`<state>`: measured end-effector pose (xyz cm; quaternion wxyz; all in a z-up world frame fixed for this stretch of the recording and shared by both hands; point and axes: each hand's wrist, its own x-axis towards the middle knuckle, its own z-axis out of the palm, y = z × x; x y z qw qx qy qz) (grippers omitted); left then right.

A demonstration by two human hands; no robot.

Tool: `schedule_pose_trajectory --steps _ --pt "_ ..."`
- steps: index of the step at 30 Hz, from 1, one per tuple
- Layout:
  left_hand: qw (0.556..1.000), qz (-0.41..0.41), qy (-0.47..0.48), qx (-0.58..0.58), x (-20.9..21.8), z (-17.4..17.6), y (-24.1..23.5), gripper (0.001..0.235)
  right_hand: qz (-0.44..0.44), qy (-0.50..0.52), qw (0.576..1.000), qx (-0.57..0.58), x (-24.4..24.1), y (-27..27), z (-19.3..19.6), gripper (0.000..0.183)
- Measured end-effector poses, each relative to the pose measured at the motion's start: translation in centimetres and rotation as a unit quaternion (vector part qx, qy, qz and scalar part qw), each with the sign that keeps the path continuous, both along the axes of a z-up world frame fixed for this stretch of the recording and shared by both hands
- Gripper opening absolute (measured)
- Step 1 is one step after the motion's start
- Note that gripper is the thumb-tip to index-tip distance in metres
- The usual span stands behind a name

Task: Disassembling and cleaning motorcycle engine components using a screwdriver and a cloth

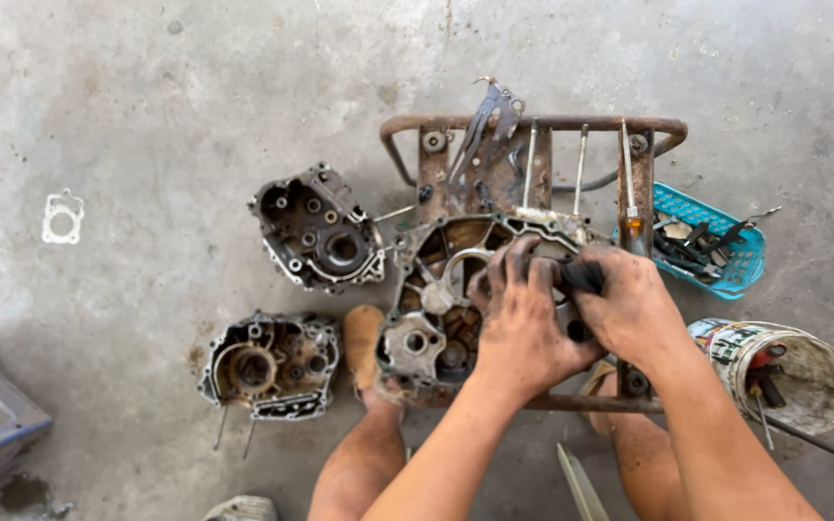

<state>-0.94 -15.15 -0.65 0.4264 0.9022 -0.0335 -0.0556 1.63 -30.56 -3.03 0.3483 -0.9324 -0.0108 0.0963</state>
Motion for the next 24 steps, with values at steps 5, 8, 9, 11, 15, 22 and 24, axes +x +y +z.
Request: schedule_pose_trajectory --steps 5,8,9,11,15,22,24 --pt "0.999 -0.007 0.025 -0.027 -0.7 1.4 2.2 0.075 -0.065 -0.008 0.997 0.038 1.4 0.0 1.0 0.016" --pt "0.999 0.027 0.024 0.009 -0.3 1.7 5.1 0.058 -0.073 -0.041 0.995 0.050 1.9 2.4 3.0 0.014" --pt "0.997 0.051 0.012 0.054 -0.2 1.6 6.2 0.046 -0.062 -0.061 0.995 0.058 1.9 3.5 3.9 0.020" --pt "0.991 0.107 0.004 0.083 0.2 1.0 9.0 0.040 -0.039 -0.071 0.995 0.050 1.8 5.1 4.2 0.021" --pt "0.968 0.190 0.097 0.136 -0.3 -1.7 13.9 0.037 0.041 -0.086 0.995 0.017 1.5 8.8 5.7 0.029" --pt "0.934 0.126 0.314 -0.117 -0.6 -7.4 15.7 0.062 0.062 -0.121 0.990 0.037 1.6 12.5 3.2 0.023" --pt "0.916 0.145 0.323 -0.189 -0.4 -6.3 14.7 0.078 0.043 -0.061 0.997 -0.006 0.6 13.9 3.9 0.024"
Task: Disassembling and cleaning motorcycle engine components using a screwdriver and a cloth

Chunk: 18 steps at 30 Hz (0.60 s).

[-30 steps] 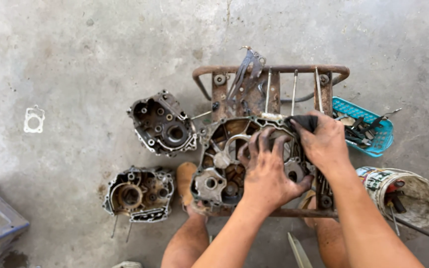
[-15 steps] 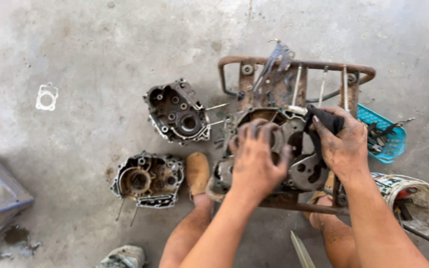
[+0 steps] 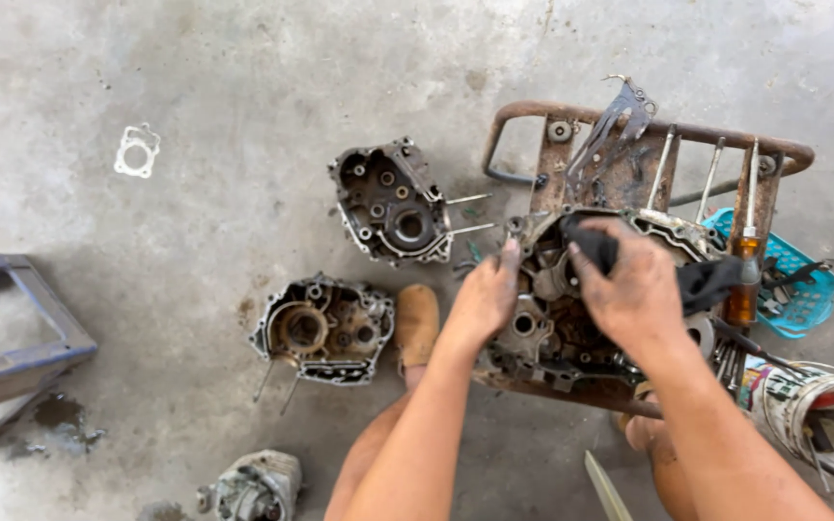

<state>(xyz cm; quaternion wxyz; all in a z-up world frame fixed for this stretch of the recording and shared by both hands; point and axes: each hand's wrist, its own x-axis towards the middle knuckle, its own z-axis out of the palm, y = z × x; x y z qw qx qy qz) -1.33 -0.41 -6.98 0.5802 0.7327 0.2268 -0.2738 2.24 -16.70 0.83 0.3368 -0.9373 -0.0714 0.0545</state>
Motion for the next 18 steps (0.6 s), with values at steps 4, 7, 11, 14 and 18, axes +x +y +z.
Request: schedule_pose_trajectory --steps 4,7,11,14,18 --pt "1.000 0.005 0.003 0.003 0.2 0.1 -0.1 0.083 -0.020 0.071 0.996 -0.042 -2.1 0.3 -1.6 0.026" --pt "1.000 0.027 -0.013 0.001 0.2 3.3 0.3 0.082 -0.041 0.085 0.995 0.017 -2.1 0.8 -0.6 0.031" --pt "0.997 0.071 -0.017 -0.024 -0.5 6.1 -0.6 0.072 -0.068 0.048 0.996 0.043 -2.3 -0.1 0.0 0.036" --pt "0.994 0.097 -0.030 -0.045 -1.2 6.0 -1.7 0.061 -0.068 0.031 0.996 0.046 -2.9 -0.3 0.2 0.044" --pt "0.990 0.102 -0.062 -0.074 -1.5 5.4 -3.3 0.052 -0.087 0.015 0.995 0.044 -3.9 -0.7 0.5 0.050"
